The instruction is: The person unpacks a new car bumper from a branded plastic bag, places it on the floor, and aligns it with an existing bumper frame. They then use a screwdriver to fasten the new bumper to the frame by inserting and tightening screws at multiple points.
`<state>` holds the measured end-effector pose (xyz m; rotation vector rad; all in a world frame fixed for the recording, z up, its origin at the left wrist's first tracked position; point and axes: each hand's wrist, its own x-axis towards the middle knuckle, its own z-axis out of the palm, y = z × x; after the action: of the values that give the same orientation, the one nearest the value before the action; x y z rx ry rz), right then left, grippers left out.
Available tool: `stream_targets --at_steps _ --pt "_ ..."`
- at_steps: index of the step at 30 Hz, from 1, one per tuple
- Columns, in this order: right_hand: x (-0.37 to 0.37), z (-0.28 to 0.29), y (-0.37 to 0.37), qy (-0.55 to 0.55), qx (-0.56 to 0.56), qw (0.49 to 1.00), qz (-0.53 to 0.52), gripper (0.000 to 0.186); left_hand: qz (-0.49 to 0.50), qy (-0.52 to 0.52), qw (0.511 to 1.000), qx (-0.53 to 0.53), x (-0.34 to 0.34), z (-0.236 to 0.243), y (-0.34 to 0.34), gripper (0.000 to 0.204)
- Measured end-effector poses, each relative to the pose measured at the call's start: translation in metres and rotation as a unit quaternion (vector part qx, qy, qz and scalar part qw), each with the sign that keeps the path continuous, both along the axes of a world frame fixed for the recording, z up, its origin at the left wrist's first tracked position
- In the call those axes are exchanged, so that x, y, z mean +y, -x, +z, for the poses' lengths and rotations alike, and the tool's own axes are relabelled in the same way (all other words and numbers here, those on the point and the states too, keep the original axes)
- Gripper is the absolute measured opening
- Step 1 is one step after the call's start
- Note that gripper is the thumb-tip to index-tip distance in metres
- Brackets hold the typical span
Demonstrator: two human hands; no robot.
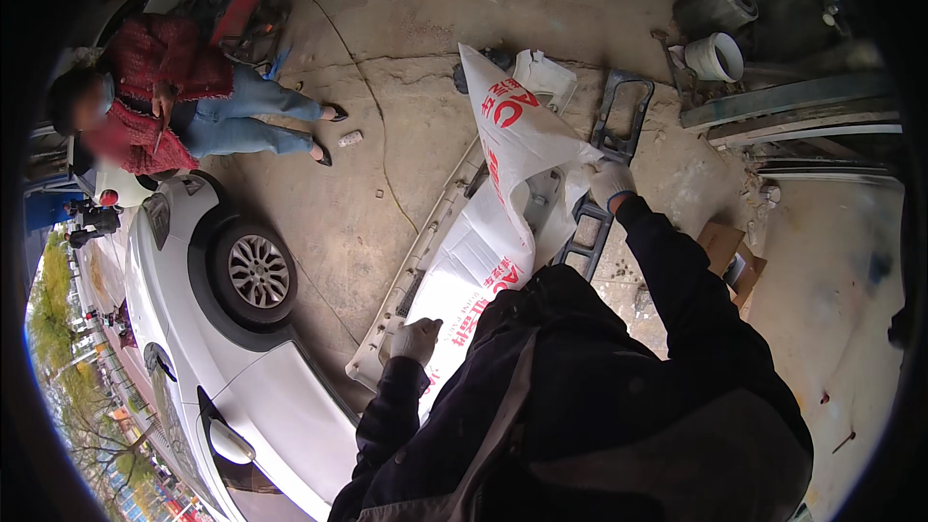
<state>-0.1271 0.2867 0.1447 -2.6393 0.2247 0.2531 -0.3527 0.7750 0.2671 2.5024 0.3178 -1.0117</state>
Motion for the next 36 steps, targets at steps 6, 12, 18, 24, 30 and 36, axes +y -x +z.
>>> stream_targets --at_steps 6,12,18,24,30,36 --pt "-0.012 -0.045 0.028 -0.084 -0.007 0.995 -0.049 0.042 -0.011 0.027 0.987 0.161 0.000 -0.064 0.095 0.045" --pt "-0.021 -0.050 0.009 -0.089 0.093 0.984 -0.126 0.052 0.048 0.002 0.989 0.142 0.035 -0.083 0.085 0.055" --pt "-0.019 -0.081 0.014 0.036 -0.053 0.998 0.008 0.034 0.294 0.050 0.953 0.053 0.070 -0.109 0.050 0.042" --pt "-0.001 -0.094 -0.028 -0.141 0.186 0.972 0.016 0.026 0.406 0.072 0.909 0.058 0.024 -0.107 0.012 0.039" --pt "0.037 0.008 -0.101 0.006 0.108 0.932 0.346 0.037 0.331 0.040 0.932 0.141 -0.089 -0.069 -0.060 0.055" --pt "0.064 0.070 -0.153 -0.062 0.117 0.915 0.381 0.040 0.325 0.023 0.945 0.010 -0.148 -0.022 -0.168 0.109"
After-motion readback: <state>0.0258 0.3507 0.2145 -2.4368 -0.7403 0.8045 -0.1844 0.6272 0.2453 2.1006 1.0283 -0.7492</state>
